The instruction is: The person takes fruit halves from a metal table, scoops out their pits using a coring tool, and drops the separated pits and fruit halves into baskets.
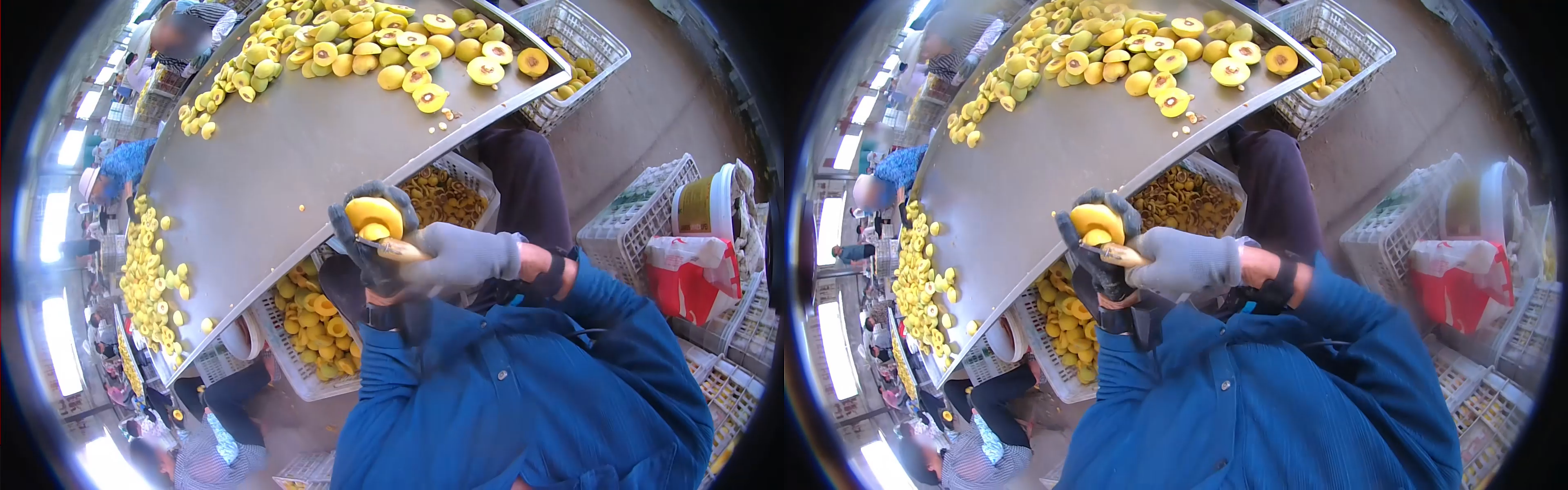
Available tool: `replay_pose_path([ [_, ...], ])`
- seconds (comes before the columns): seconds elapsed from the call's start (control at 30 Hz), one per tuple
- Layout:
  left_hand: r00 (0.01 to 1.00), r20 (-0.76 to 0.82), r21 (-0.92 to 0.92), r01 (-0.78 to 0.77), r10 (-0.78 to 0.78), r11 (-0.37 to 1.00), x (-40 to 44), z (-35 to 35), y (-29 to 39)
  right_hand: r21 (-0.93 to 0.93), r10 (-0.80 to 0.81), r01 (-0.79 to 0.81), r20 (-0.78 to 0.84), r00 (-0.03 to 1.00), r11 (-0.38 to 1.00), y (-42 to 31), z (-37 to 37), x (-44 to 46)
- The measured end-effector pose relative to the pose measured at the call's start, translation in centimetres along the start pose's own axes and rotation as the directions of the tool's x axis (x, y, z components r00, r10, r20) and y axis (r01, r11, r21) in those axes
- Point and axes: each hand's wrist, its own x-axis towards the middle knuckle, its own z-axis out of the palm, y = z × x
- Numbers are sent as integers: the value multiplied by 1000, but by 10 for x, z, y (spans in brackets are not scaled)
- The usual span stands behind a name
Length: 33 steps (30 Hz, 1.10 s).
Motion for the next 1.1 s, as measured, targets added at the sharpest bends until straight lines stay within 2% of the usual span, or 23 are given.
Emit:
replay_pose_path([
  [0.07, 933, -346, -212, 29, -103, 977, 10, -4, -10, -10, -108, 108, -88, 990, 994, 20, -2, 20],
  [0.1, 970, -214, -226, 64, -113, 972, 11, -25, -10, 66, -125, 124, -2, 992, 990, 24, -10, 21],
  [0.13, 964, -265, -167, -13, -32, 986, 11, -38, -14, 40, -7, 2, 135, 991, 999, 29, -25, 26],
  [0.17, 949, -311, -103, -86, 50, 991, 14, -49, -18, 159, 61, -87, 160, 985, 983, 39, -40, 28],
  [0.23, 882, -404, 91, -226, 243, 970, 8, -39, -11, -110, 109, -116, -72, 991, 987, 64, -50, 40],
  [0.27, 892, -366, 182, -212, 266, 960, 3, -47, -6, -480, -24, -128, -297, 954, 868, 78, -51, 50],
  [0.37, 930, -244, 410, -157, 274, 898, -21, -70, 16, -599, -136, -137, -389, 911, 789, 119, -58, 58],
  [0.4, 894, -198, 640, -193, 402, 744, -26, -72, 20, -651, -207, -107, -387, 899, 752, 119, -51, 59],
  [0.43, 856, -116, 822, -202, 503, 533, -29, -74, 22, -700, -277, -81, -382, 882, 710, 113, -40, 59],
  [0.47, 818, -4, 939, -194, 575, 282, -30, -74, 25, -748, -351, -57, -375, 858, 661, 106, -29, 59],
  [0.5, 846, 93, 961, -214, 525, 174, -34, -75, 28, -796, -426, -55, -380, 821, 603, 90, -13, 58],
  [0.6, 857, 15, 937, -192, 515, 291, -35, -72, 23, -887, -484, 5, -247, 839, 462, 69, 15, 66],
  [0.63, 874, -87, 876, -162, 479, 454, -36, -64, 24, -910, -449, -12, -217, 867, 415, 68, 14, 71],
  [0.73, 814, -183, 902, -85, 551, 424, -32, -97, 25, -933, -465, -91, -257, 847, 349, 71, -5, 75],
  [0.77, 765, -186, 894, -129, 617, 429, -32, -114, 28, -924, -480, -81, -267, 836, 374, 71, -14, 68],
  [0.8, 710, -188, 885, -177, 678, 430, -32, -131, 34, -907, -443, -164, -339, 830, 388, 74, -26, 62],
  [0.87, 598, -291, 905, -83, 747, 418, -43, -164, 68, -894, -452, -238, -404, 795, 381, 85, -54, 47],
  [0.9, 585, -143, 986, 15, 799, 165, -51, -201, 92, -880, -468, -232, -424, 775, 414, 92, -63, 39],
  [0.93, 583, 21, 989, 107, 812, -103, -60, -232, 112, -868, -488, -224, -444, 751, 444, 97, -70, 32],
  [1.0, 681, 46, 898, 292, 731, -328, -75, -234, 134, -834, -527, -191, -487, 696, 518, 98, -84, 18],
  [1.07, 609, 263, 825, 260, 749, -501, -60, -224, 139, -809, -536, -189, -524, 662, 557, 106, -91, 8],
  [1.1, 638, 252, 866, 186, 728, -464, -43, -179, 130, -794, -517, -189, -535, 668, 578, 105, -91, 3],
])
